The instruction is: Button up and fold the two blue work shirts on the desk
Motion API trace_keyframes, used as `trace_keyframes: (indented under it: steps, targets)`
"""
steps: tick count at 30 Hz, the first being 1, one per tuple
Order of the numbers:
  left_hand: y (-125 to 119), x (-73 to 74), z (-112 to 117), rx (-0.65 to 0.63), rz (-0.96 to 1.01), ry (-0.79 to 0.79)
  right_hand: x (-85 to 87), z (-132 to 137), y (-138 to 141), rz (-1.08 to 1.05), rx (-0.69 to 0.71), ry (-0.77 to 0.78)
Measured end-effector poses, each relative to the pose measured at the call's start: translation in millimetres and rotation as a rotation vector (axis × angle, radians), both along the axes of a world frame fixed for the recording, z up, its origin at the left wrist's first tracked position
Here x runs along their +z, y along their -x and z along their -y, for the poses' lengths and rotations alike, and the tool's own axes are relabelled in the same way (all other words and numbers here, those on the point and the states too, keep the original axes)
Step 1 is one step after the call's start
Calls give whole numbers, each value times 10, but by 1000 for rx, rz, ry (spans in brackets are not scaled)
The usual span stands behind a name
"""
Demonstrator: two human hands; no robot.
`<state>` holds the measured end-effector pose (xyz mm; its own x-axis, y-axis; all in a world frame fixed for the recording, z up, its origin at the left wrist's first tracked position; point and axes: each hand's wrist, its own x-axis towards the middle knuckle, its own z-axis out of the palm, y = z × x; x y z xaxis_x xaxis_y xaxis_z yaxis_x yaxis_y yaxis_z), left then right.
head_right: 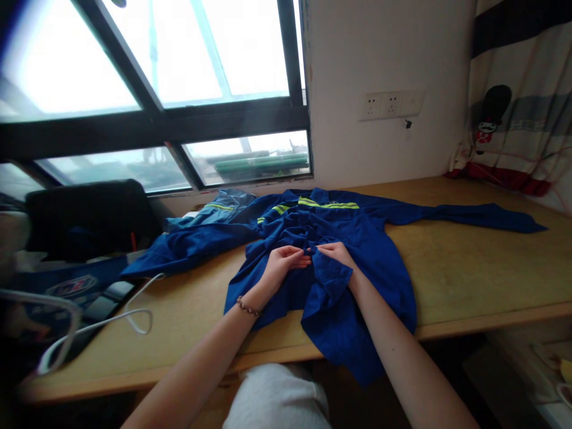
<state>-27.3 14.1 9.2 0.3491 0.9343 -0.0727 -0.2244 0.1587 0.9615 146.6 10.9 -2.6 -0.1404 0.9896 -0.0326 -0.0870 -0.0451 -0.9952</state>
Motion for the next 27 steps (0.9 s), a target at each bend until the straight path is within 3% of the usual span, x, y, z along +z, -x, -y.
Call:
trace_keyframes:
  steps: [15,22,27]
  targets:
    - [-20,33,29,14,-43,2,-15,35,80,96,-77,-115]
    - [-61,-39,24,70,-178,-58,-84,90,200,447,-131,-353]
    - [-51,-105,-4,122,-107,-12,-103,88,226,521,-137,-401]
